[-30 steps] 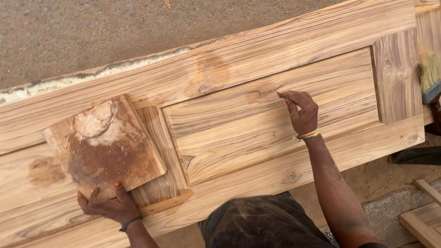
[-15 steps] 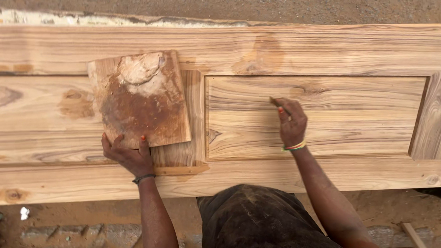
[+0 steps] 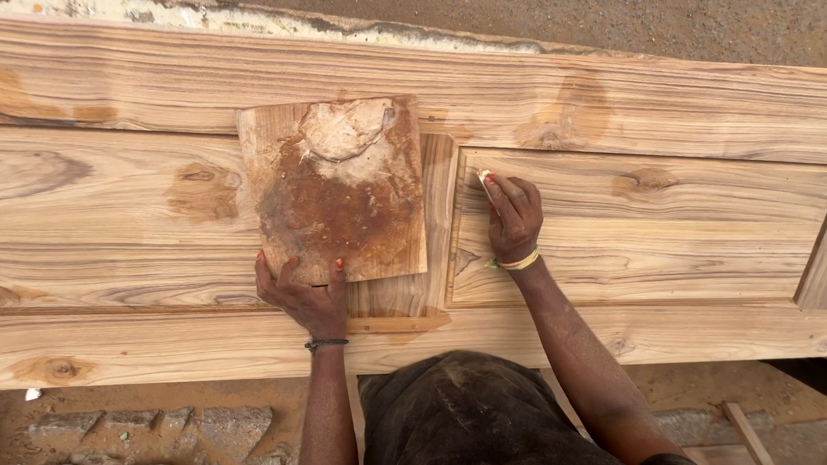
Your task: The person applies wood filler to gaps and imperfections on a wooden panel using a small wooden board as a palette and a putty knife. They spread the filler into the grooves and then use a brush to sweep away excess material.
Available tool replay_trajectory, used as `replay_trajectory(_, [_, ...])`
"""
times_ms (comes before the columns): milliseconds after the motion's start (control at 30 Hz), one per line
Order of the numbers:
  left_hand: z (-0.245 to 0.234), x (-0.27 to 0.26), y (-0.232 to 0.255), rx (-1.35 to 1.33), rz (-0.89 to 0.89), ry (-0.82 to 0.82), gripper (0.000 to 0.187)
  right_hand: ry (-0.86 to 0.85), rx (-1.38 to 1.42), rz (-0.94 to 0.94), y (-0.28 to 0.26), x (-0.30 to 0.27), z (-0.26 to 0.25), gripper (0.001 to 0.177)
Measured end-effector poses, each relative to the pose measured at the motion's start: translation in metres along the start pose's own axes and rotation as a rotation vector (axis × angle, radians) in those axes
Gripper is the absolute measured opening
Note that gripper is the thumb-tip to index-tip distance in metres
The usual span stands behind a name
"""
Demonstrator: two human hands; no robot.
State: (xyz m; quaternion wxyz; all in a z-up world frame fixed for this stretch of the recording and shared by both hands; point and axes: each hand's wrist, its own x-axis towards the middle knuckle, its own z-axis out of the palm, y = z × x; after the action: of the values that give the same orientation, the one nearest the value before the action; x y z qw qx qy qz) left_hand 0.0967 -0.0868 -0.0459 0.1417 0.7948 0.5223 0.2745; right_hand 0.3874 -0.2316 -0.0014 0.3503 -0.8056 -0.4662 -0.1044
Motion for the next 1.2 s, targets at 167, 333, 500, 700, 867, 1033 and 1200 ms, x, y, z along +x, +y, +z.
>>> replay_trajectory(167, [0.007,-0.007,-0.013,0.022,-0.011,-0.023,0.066,-0.104,-0.159,-0.055,-0.006,-0.001,0.006,0.041])
replay_trajectory(333, [-0.003,-0.005,-0.006,0.013,-0.002,-0.047,0.066,-0.147,-0.254,-0.094,-0.011,-0.003,0.007,0.039])
replay_trajectory(500, [-0.010,0.001,-0.001,-0.015,-0.002,-0.058,0.065,-0.269,-0.321,-0.104,-0.033,0.002,-0.010,0.031])
replay_trajectory(700, [-0.015,0.004,0.002,-0.052,-0.016,-0.053,0.066,-0.479,-0.330,0.176,-0.055,0.021,-0.039,0.019])
replay_trajectory(867, [-0.016,-0.003,-0.002,-0.067,-0.013,-0.068,0.066,-0.229,-0.344,0.217,-0.045,0.029,-0.011,0.018])
replay_trajectory(1033, [-0.004,0.001,-0.009,-0.060,0.021,-0.054,0.065,-0.232,-0.488,0.243,-0.026,0.032,0.012,0.023])
replay_trajectory(1200, [0.000,-0.001,-0.012,-0.044,0.012,-0.049,0.064,-0.331,-0.445,0.217,-0.032,0.014,0.018,0.021])
